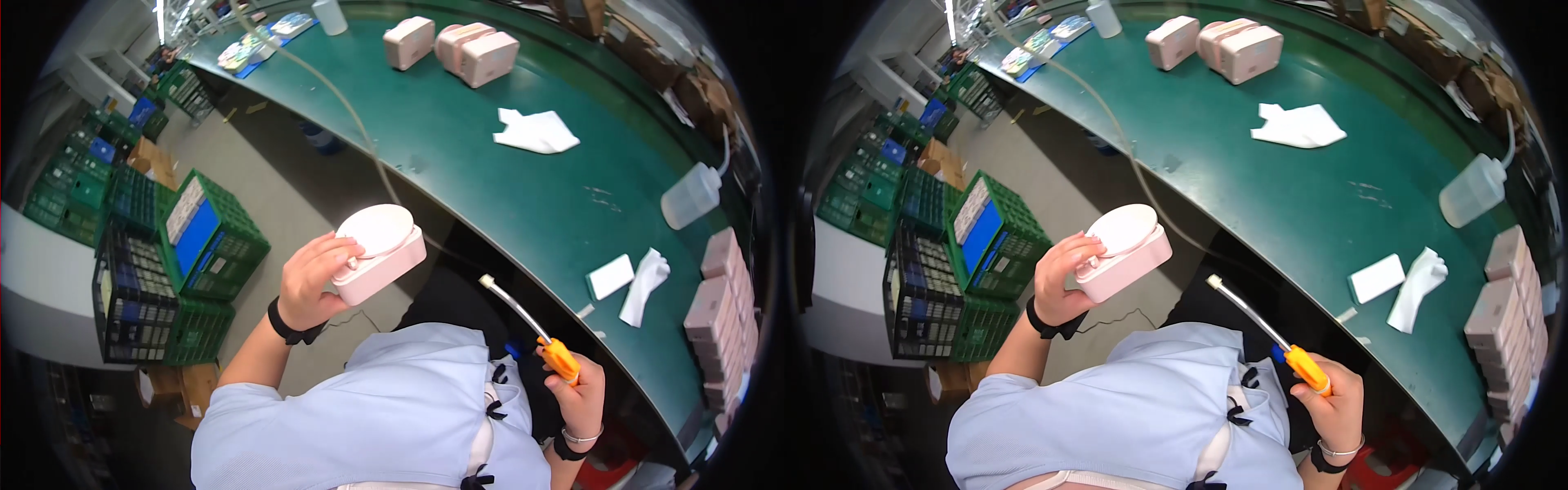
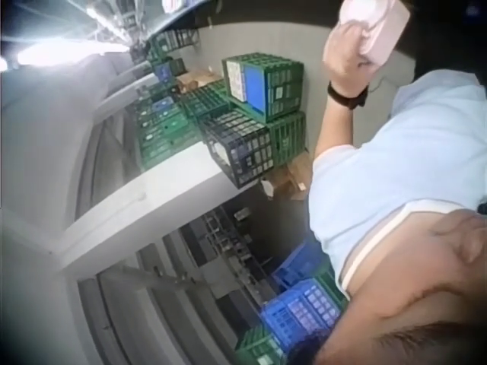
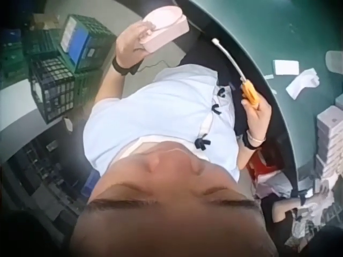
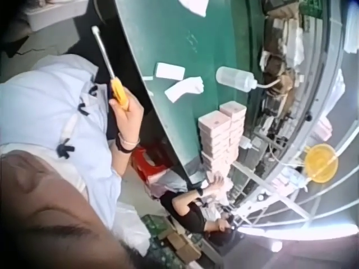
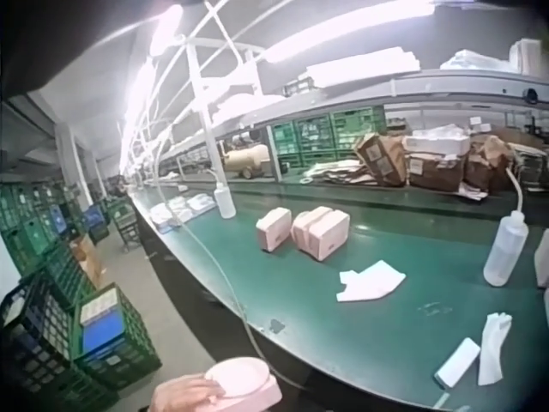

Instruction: The person wipes a pink device with a cloth, uses a handheld air nozzle on it, and applies a small white piece to the back. They then place the device into a row of similar devices and repeat the process.

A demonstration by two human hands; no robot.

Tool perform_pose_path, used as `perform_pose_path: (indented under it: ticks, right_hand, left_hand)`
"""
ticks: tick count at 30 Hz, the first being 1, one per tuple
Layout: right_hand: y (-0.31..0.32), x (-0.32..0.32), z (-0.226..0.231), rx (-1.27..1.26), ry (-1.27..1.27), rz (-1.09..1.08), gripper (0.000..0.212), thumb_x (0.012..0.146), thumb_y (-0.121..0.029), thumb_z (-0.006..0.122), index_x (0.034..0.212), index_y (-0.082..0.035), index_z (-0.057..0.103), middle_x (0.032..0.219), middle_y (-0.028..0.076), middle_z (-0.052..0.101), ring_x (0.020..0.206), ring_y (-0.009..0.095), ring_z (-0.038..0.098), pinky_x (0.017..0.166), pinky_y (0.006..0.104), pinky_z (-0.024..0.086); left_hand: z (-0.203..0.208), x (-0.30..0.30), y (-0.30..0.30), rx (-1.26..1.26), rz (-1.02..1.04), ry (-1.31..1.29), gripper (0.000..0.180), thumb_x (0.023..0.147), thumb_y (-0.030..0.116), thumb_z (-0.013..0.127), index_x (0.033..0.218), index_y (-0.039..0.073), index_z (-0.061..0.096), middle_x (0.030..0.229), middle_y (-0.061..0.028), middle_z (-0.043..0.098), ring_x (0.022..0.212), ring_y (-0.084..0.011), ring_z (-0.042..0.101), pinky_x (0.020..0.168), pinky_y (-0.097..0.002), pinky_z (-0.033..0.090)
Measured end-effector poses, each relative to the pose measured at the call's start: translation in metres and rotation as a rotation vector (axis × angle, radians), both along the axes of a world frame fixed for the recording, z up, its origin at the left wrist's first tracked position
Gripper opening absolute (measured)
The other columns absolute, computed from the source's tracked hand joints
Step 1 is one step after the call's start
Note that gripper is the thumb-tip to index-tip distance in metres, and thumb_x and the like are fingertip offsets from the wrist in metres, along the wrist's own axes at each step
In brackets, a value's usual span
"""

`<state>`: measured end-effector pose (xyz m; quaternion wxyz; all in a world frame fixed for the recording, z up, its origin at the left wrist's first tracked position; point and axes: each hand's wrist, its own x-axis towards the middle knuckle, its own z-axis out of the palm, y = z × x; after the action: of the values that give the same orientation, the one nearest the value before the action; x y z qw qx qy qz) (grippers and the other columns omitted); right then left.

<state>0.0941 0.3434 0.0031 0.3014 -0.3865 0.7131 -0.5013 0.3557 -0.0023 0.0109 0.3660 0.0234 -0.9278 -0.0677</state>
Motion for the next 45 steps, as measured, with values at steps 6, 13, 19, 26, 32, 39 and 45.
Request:
perform_pose_path:
  ticks: [6, 13, 19, 26, 32, 39, 45]
  right_hand:
    - [0.029, 0.005, -0.013, -0.326, -0.280, -0.442, 0.048, 0.092, -0.028, 0.074, 0.125, 0.005, 0.061, 0.117, 0.012, 0.071, 0.069, 0.006, 0.056, 0.064, 0.0209, 0.046]
    - [0.065, 0.026, -0.038, -0.618, -0.206, -0.848, 0.032, 0.103, -0.032, 0.058, 0.094, -0.001, 0.057, 0.118, 0.019, 0.068, 0.051, 0.003, 0.044, 0.048, 0.0185, 0.036]
    - [0.110, 0.056, -0.056, -0.739, -0.235, -1.113, 0.033, 0.104, -0.031, 0.055, 0.087, -0.003, 0.055, 0.117, 0.021, 0.068, 0.050, 0.003, 0.044, 0.047, 0.0190, 0.037]
    - [0.126, 0.072, -0.057, -0.718, -0.239, -1.231, 0.032, 0.107, -0.028, 0.048, 0.085, -0.006, 0.052, 0.123, 0.023, 0.065, 0.049, 0.006, 0.045, 0.046, 0.0202, 0.037]
    - [0.128, 0.065, -0.063, -0.691, -0.212, -1.190, 0.029, 0.107, -0.026, 0.048, 0.088, -0.004, 0.053, 0.121, 0.023, 0.066, 0.050, 0.005, 0.045, 0.047, 0.0200, 0.037]
    - [0.118, 0.054, -0.066, -0.651, -0.313, -1.158, 0.025, 0.105, -0.021, 0.050, 0.104, 0.004, 0.056, 0.113, 0.020, 0.069, 0.051, 0.004, 0.045, 0.049, 0.0191, 0.038]
    - [0.099, 0.043, -0.058, -0.570, -0.265, -1.106, 0.022, 0.105, -0.020, 0.049, 0.101, 0.001, 0.055, 0.109, 0.017, 0.068, 0.047, 0.004, 0.042, 0.046, 0.0173, 0.034]
  left_hand:
    - [0.021, -0.067, 0.032, 1.119, -0.288, 0.172, 0.072, 0.080, 0.018, 0.082, 0.141, 0.007, 0.046, 0.134, -0.0118, 0.061, 0.124, -0.0295, 0.060, 0.101, -0.0472, 0.051]
    - [0.028, -0.208, 0.081, 3.084, -0.675, -0.066, 0.044, 0.103, 0.014, 0.053, 0.142, -0.003, 0.045, 0.141, -0.0225, 0.051, 0.131, -0.0364, 0.051, 0.108, -0.0435, 0.051]
    - [0.012, -0.358, 0.191, 3.414, -0.656, -0.559, 0.041, 0.100, 0.004, 0.052, 0.139, -0.007, 0.047, 0.133, -0.0247, 0.055, 0.125, -0.0388, 0.055, 0.109, -0.0439, 0.051]
    - [-0.044, -0.489, 0.298, 3.439, -0.412, -0.582, 0.037, 0.103, 0.012, 0.042, 0.134, -0.005, 0.053, 0.128, -0.0242, 0.058, 0.116, -0.0402, 0.059, 0.101, -0.0455, 0.056]
    - [-0.022, -0.489, 0.326, 3.203, -0.369, -0.704, 0.050, 0.105, 0.037, 0.047, 0.126, -0.008, 0.053, 0.111, -0.0228, 0.060, 0.099, -0.0334, 0.066, 0.084, -0.0351, 0.064]
    - [0.016, -0.407, 0.241, 2.313, -0.914, -1.375, 0.048, 0.100, 0.043, 0.059, 0.104, -0.004, 0.056, 0.097, -0.0096, 0.066, 0.080, -0.0160, 0.068, 0.074, -0.0269, 0.060]
    - [0.078, -0.339, 0.061, 0.624, -0.551, -0.618, 0.048, 0.090, 0.032, 0.074, 0.124, 0.000, 0.059, 0.109, -0.0124, 0.067, 0.099, -0.0249, 0.067, 0.085, -0.0323, 0.054]
